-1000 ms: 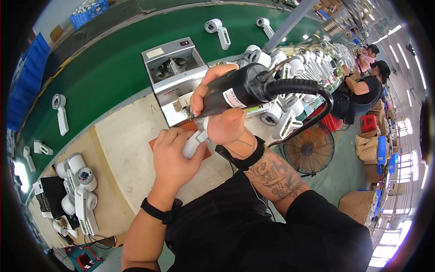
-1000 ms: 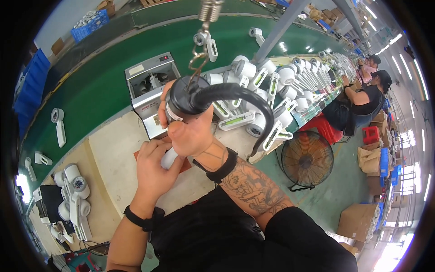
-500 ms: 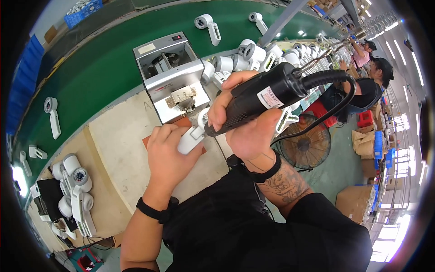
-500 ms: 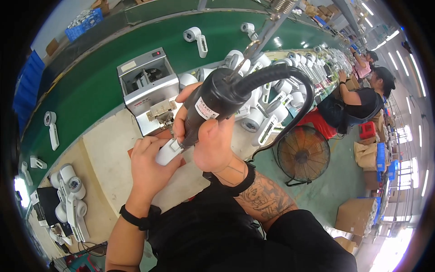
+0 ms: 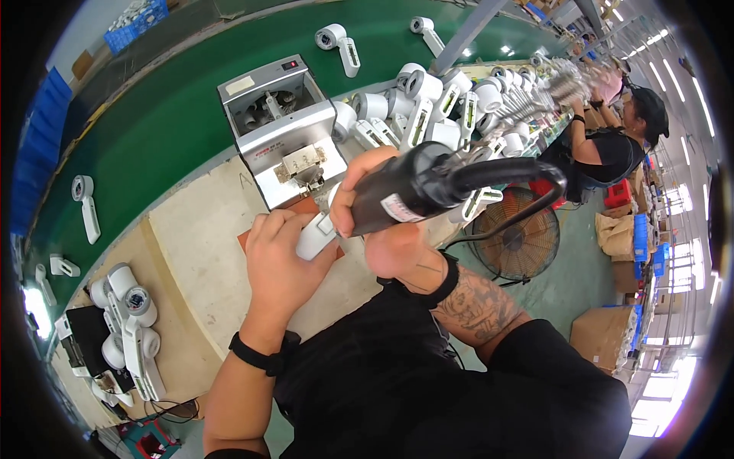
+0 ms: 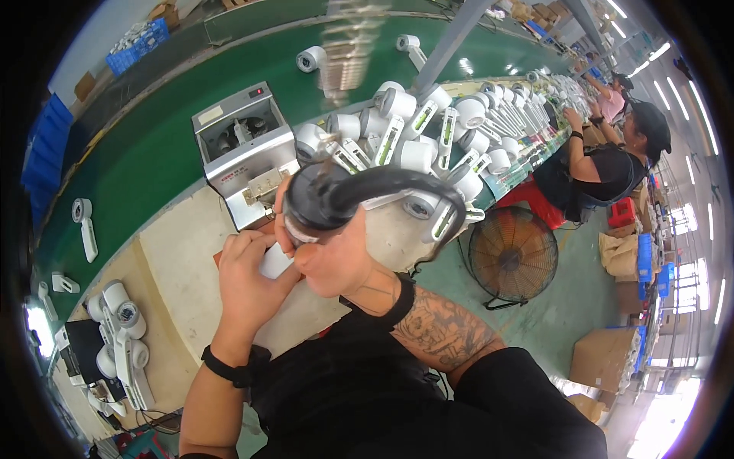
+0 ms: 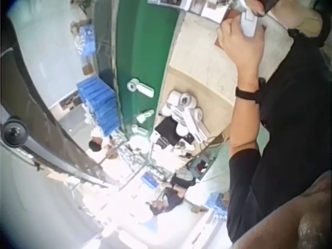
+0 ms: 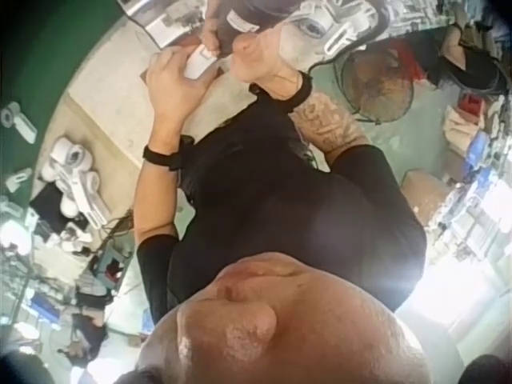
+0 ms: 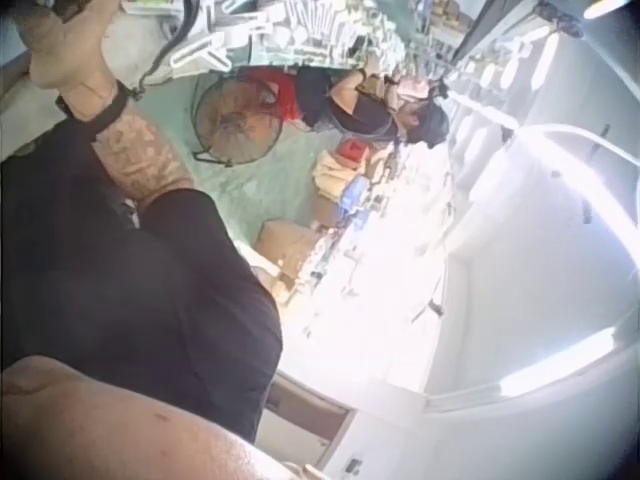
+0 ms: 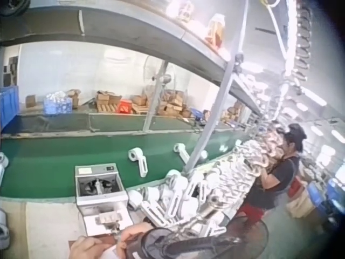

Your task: Assembling small electronic devices using an electric screwdriver on a factory assembly line.

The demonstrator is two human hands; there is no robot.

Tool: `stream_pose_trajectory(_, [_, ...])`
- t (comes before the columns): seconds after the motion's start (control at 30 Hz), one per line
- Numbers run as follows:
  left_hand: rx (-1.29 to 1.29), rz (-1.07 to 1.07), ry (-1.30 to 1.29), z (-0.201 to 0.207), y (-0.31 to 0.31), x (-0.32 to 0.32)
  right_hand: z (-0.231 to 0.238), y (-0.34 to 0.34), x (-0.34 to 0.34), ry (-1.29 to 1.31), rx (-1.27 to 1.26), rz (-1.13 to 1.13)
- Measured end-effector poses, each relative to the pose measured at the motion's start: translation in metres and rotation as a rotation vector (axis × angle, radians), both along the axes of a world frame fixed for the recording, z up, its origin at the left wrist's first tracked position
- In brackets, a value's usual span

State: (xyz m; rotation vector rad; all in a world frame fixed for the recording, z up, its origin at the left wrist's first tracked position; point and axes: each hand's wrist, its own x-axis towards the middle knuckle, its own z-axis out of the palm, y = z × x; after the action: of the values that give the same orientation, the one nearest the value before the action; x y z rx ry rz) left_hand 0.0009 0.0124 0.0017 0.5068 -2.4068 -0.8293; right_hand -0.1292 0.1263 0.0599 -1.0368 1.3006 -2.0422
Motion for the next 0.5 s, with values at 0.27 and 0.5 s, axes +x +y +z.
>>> stream_pose_trajectory(0.27, [-0.037, -0.023, 0.023, 0.007, 0.001, 0.0, -0.008, -0.001, 0.007, -0.052, -0.111, -0.046])
stream_pose_trajectory(0.5, [0.19, -0.182, 0.026, 0.026, 0.001, 0.035, 0.04, 0.025, 0.023, -0.21, -0.166, -0.114])
